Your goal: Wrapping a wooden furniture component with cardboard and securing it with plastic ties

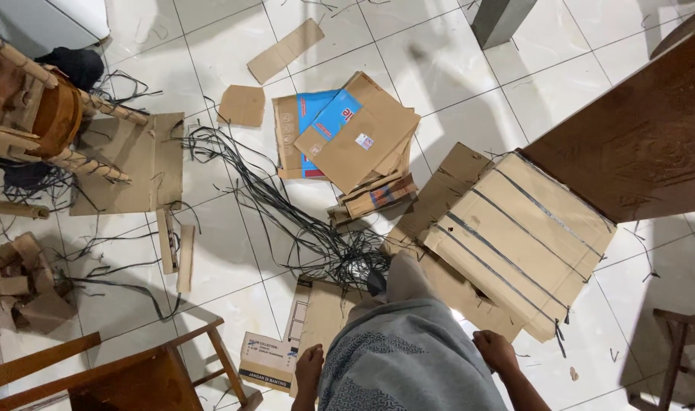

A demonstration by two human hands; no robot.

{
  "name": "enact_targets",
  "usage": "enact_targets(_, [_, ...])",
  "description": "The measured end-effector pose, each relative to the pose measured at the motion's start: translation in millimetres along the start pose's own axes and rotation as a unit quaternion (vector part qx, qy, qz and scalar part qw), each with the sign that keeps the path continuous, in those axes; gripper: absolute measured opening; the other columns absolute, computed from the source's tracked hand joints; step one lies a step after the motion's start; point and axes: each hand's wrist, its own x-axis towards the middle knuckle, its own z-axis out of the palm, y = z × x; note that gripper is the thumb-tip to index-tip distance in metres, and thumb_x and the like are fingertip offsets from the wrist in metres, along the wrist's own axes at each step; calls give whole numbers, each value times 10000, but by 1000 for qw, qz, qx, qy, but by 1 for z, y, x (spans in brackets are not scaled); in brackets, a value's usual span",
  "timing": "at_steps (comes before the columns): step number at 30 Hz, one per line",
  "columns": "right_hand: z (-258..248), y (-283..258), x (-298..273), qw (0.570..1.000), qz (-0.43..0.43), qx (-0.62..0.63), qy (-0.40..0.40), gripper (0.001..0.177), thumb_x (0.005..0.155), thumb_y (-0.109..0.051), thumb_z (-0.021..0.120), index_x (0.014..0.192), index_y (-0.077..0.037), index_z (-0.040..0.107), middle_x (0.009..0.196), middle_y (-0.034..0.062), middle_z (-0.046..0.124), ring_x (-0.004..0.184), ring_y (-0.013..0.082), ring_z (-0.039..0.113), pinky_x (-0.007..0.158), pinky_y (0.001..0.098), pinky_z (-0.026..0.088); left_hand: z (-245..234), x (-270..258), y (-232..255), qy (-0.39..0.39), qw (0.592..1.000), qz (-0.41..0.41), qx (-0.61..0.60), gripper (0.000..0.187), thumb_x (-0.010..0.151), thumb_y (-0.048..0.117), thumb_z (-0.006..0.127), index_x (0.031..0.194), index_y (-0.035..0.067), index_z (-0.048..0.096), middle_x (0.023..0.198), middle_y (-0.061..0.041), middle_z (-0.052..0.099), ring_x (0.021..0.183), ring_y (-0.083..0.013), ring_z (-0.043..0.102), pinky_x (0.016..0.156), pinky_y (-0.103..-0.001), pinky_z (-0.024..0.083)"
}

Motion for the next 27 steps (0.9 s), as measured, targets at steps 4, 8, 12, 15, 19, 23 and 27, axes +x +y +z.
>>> enact_targets(4, [3, -11, 16, 999, -28, -34, 8, 489, 1017, -487, 525, 1283, -143, 749, 1216, 82, 801, 1091, 259, 762, 944, 400, 605, -3, 2, 14, 6, 1000, -11, 24, 409, 990, 314, 593, 1268, 66, 762, 1127, -78, 777, 982, -200, 731, 866, -329, 529])
enact_targets(8, [9, -18, 39, 998, -39, -50, 6, 488, 993, -517, 541, 1269, -186, 771, 1228, 54, 799, 1134, 244, 732, 965, 397, 580, -7, 13, 26, 12, 1000, 8, -19, 402, 992, 286, 598, 1278, 47, 748, 1100, -92, 766, 969, -213, 705, 860, -349, 527])
enact_targets(12, [17, -27, 73, 998, -28, -51, -8, 428, 996, -477, 562, 1227, -201, 795, 1188, 26, 819, 1126, 211, 740, 964, 386, 575, -12, 16, 50, 23, 998, -16, -61, 393, 1008, 254, 584, 1300, 39, 738, 1146, -94, 750, 996, -212, 690, 809, -353, 506])
enact_targets(15, [7, -58, 62, 999, -42, -19, 6, 396, 1018, -398, 559, 1174, -135, 811, 1100, 80, 828, 1034, 234, 755, 904, 388, 574, -16, 16, 53, 25, 999, 7, -35, 421, 979, 266, 564, 1270, 22, 747, 1111, -118, 772, 980, -231, 721, 866, -345, 529])
enact_targets(19, [-1, -83, 71, 995, -87, -48, -2, 471, 1010, -477, 490, 1253, -173, 756, 1239, 57, 794, 1164, 265, 734, 997, 420, 576, -16, 46, 50, 28, 998, 1, 48, 469, 946, 366, 599, 1211, 19, 770, 948, -118, 771, 889, -224, 696, 815, -333, 511])
enact_targets(23, [-10, -98, 80, 998, -64, 14, 10, 414, 1003, -428, 558, 1215, -155, 785, 1153, 56, 818, 1047, 218, 751, 908, 374, 585, -8, 72, 77, 34, 995, -32, 89, 462, 972, 372, 591, 1241, 47, 780, 1004, -104, 795, 906, -223, 723, 806, -342, 536])
enact_targets(27, [-32, -113, 80, 1000, 3, 23, -1, 495, 983, -482, 543, 1237, -137, 789, 1102, 68, 830, 1035, 235, 746, 920, 384, 572, 7, 85, 139, 38, 995, 7, 89, 472, 950, 386, 611, 1210, 29, 779, 947, -114, 796, 862, -219, 721, 797, -332, 526])
